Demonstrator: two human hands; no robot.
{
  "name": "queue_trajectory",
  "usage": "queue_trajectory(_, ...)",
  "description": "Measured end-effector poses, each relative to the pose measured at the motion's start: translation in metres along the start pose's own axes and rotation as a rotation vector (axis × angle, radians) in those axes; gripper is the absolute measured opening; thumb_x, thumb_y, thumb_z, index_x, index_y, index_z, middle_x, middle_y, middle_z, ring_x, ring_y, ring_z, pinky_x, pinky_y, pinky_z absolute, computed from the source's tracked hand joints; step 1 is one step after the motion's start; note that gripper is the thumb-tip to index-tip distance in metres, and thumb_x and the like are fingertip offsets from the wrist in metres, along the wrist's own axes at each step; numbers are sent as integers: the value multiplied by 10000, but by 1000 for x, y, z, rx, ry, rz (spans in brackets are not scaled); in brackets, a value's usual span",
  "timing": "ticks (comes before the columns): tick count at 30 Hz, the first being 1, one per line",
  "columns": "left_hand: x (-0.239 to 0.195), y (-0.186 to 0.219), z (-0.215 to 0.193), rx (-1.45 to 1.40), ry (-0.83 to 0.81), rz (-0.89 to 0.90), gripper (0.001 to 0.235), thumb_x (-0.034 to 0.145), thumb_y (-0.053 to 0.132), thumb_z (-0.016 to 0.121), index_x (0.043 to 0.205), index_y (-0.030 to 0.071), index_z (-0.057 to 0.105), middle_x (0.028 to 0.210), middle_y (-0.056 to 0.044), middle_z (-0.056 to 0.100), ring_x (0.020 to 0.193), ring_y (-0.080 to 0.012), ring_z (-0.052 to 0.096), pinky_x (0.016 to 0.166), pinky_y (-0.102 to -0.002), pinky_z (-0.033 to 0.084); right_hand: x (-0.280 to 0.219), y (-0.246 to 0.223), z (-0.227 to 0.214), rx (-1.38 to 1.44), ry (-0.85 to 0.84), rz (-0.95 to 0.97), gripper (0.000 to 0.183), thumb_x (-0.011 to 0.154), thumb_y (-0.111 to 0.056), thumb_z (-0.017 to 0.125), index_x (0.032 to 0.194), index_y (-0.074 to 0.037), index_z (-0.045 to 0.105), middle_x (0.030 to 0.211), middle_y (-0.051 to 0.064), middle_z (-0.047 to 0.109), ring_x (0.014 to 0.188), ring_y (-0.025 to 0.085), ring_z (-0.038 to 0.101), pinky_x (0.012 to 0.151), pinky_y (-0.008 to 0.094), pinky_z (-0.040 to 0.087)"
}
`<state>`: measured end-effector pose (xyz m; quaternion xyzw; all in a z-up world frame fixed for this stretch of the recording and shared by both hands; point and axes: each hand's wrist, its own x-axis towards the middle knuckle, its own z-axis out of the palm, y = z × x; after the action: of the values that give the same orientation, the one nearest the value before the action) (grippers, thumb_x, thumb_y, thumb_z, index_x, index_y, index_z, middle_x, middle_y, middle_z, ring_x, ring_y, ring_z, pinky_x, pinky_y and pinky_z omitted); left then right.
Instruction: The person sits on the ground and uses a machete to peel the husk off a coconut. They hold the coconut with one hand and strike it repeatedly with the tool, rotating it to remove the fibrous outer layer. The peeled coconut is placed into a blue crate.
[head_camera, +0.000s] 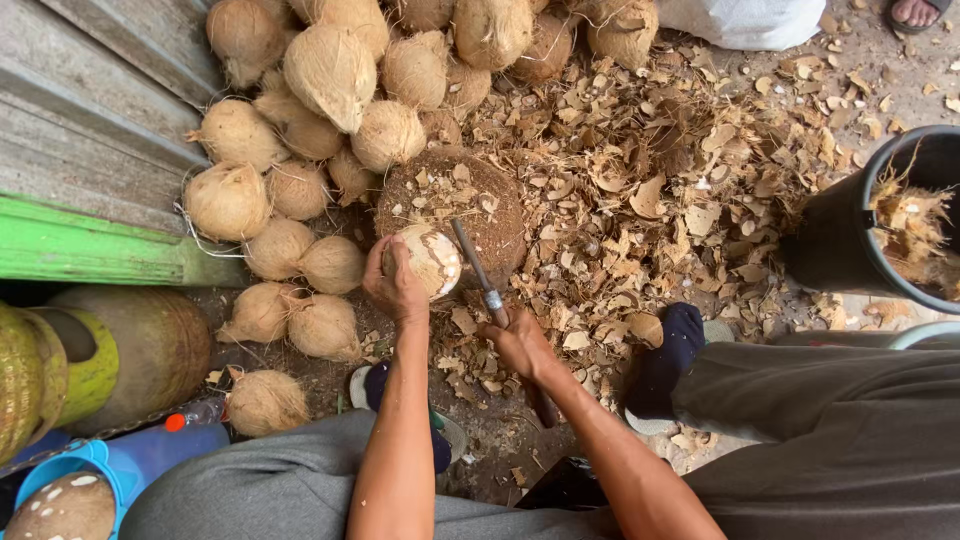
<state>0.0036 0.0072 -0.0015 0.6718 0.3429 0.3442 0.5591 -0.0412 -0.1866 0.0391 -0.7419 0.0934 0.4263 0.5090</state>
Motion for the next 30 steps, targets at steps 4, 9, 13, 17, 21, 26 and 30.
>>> queue_trajectory(4, -13, 5, -5, 184, 60, -36, 354, 927, 433, 652, 1029, 114, 767, 891, -88, 793, 741, -194, 737, 669, -382, 589, -7, 6, 1, 50, 8, -40, 266, 930, -191, 690, 784, -119, 481, 595, 16, 486, 429, 112, 387, 358, 289, 349)
queue_trajectory(9, -16, 20, 8, 203, 125, -220, 346, 907, 432, 622, 978, 121, 756, 816, -98, 763, 624, -194, 679, 505, -366, 517, -13, -7, -4, -94, 109, -251, 222, 937, -203, 669, 722, -195, 617, 598, -20, 578, 442, 73, 489, 406, 241, 442)
queue_trajectory(13, -19, 14, 4, 212, 116, -84, 353, 919, 423, 635, 1017, 103, 746, 862, -89, 773, 676, -166, 714, 576, -314, 583, -17, -3, -13, -22, -10, -60, 157, 949, -258, 630, 796, -223, 630, 562, 18, 511, 396, 134, 412, 374, 318, 387)
queue_trajectory(17, -15, 14, 17, 164, 140, -63, 354, 914, 413, 652, 1047, 93, 726, 908, -95, 758, 691, -190, 725, 570, -345, 622, -10, -1, -11, -46, 149, -289, 330, 970, -268, 672, 760, -43, 555, 576, 25, 534, 415, 128, 458, 388, 325, 436)
queue_trajectory(21, -24, 20, 7, 207, 126, -42, 377, 903, 397, 668, 1107, 86, 732, 1008, -105, 749, 861, -230, 713, 646, -425, 611, 1, -2, 1, -60, 101, -65, 166, 909, -265, 684, 820, -174, 578, 604, 21, 531, 433, 113, 462, 395, 320, 444)
queue_trajectory(26, -20, 27, -8, 48, 15, -137, 415, 933, 468, 663, 1105, 93, 709, 1005, -110, 748, 932, -244, 728, 776, -450, 625, 9, 11, -15, -30, 9, -57, 147, 947, -226, 626, 904, -86, 614, 640, 49, 574, 468, 141, 480, 409, 328, 444)
queue_trajectory(30, -4, 52, -18, 195, -17, -335, 529, 849, 573, 672, 1128, 128, 610, 1070, -89, 687, 982, -247, 703, 738, -465, 636, 16, 8, -20, -5, -45, -97, 270, 956, -290, 662, 936, -24, 621, 677, 52, 569, 517, 153, 497, 471, 340, 469)
